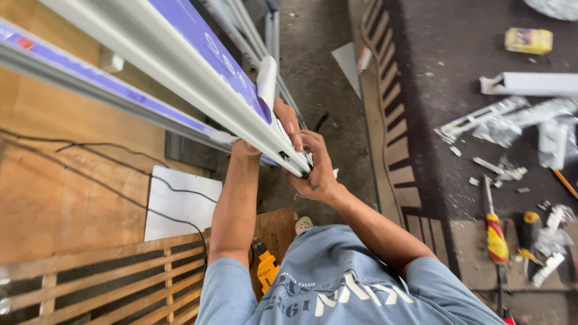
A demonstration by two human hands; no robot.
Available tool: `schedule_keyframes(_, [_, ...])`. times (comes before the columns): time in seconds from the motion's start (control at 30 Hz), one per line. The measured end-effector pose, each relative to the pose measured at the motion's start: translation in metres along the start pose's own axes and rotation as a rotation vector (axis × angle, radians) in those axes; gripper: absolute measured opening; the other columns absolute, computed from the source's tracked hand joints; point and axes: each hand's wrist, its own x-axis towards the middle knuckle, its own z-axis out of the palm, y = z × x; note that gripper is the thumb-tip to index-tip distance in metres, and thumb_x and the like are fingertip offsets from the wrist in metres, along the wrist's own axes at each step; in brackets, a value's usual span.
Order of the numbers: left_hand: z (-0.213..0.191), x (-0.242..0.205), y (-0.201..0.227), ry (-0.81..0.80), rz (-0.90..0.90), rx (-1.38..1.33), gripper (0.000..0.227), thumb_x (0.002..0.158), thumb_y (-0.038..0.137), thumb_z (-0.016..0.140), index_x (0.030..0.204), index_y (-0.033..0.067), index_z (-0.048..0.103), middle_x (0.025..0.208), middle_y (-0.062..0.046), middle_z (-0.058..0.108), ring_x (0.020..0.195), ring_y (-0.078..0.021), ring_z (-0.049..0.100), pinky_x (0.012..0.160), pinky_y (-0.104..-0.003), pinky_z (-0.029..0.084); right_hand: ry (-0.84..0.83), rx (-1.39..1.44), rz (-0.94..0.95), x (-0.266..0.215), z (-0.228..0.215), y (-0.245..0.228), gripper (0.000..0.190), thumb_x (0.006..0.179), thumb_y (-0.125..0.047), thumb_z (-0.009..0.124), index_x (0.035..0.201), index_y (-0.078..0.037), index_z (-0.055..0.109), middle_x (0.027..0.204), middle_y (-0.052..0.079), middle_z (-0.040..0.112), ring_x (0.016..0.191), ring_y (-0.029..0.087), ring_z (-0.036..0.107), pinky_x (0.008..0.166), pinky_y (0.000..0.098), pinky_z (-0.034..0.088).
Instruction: The person assembles aluminum window frames by inserting metal hardware into the frame profiles and securing them with a screwdriver. They handle multiple frame sections, remove protective film, and use a manual screwdriver to tighten screws into the installed components.
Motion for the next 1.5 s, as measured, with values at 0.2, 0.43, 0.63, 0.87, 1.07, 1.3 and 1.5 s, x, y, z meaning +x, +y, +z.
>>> schedule_keyframes(0.2, [0.035,0.054,-0.058,-0.023,-0.083,0.05,0.057,0.086,0.052,0.085,0.108,0.0044,0.062,0.095,-0.013,0.069,0.09,-0.0266,0.075,0.076,-0.036,0.064,0.333,-0.254,0.115,-0.054,-0.056,0.037,0.058,0.085,-0.008,0.086,0.126,-0.006,0.046,0.123,0.02,0.051,0.104,0.029,0.059,0.089,0.0383,0.053])
schedule_keyframes(0.43, [0.062,0.087,-0.126,0.023,-0.151,0.04,0.048,0.091,0.043,0.084,0.109,0.005,0.063,0.095,-0.014,0.071,0.085,-0.0263,0.076,0.079,-0.039,0.067,0.475,-0.468,0.034,-0.067,-0.108,0.048,0.058,0.085,0.002,0.076,0.132,-0.001,0.043,0.122,0.021,0.052,0.103,0.031,0.056,0.089,0.0426,0.049])
schedule_keyframes(0.63, [0.077,0.113,-0.173,-0.165,-0.22,-0.061,0.053,0.094,0.041,0.082,0.131,0.0099,0.059,0.11,-0.013,0.069,0.106,-0.0237,0.072,0.094,-0.039,0.062,0.648,-0.564,0.017,-0.067,-0.141,0.055,0.049,0.091,-0.001,0.068,0.132,-0.002,0.043,0.12,0.018,0.054,0.104,0.03,0.055,0.089,0.0425,0.05])
schedule_keyframes(0.87, [0.096,0.131,-0.207,-0.249,-0.175,-0.036,0.044,0.097,0.032,0.081,0.127,0.0081,0.06,0.109,-0.006,0.066,0.097,-0.0162,0.068,0.085,-0.033,0.058,0.776,-0.677,0.085,-0.085,-0.163,0.034,0.045,0.097,-0.008,0.065,0.133,0.002,0.041,0.123,0.019,0.054,0.107,0.028,0.053,0.094,0.0419,0.048])
schedule_keyframes(1.07, [0.139,0.143,-0.23,-0.328,-0.2,-0.074,0.036,0.1,0.025,0.08,0.123,0.0066,0.06,0.107,-0.001,0.064,0.09,-0.0099,0.064,0.076,-0.028,0.055,0.853,-0.758,0.143,-0.11,-0.181,0.016,0.043,0.098,-0.009,0.065,0.134,0.0,0.042,0.122,0.015,0.055,0.11,0.026,0.051,0.099,0.0411,0.046])
schedule_keyframes(1.3, [0.204,0.164,-0.258,-0.433,-0.365,-0.293,0.031,0.103,0.026,0.079,0.117,0.0027,0.065,0.098,0.001,0.064,0.082,-0.0064,0.062,0.068,-0.025,0.053,0.925,-0.765,0.165,-0.144,-0.218,0.003,0.044,0.103,-0.021,0.062,0.136,-0.001,0.04,0.125,0.015,0.052,0.112,0.025,0.049,0.103,0.0424,0.043])
schedule_keyframes(1.5, [0.242,0.158,-0.287,-0.479,-0.357,-0.197,0.028,0.101,0.025,0.078,0.114,0.0027,0.066,0.091,0.003,0.064,0.072,-0.0034,0.061,0.061,-0.02,0.049,1.042,-0.74,0.224,-0.176,-0.234,0.005,0.046,0.106,-0.033,0.061,0.134,-0.003,0.04,0.125,0.015,0.051,0.113,0.023,0.049,0.104,0.0407,0.043])
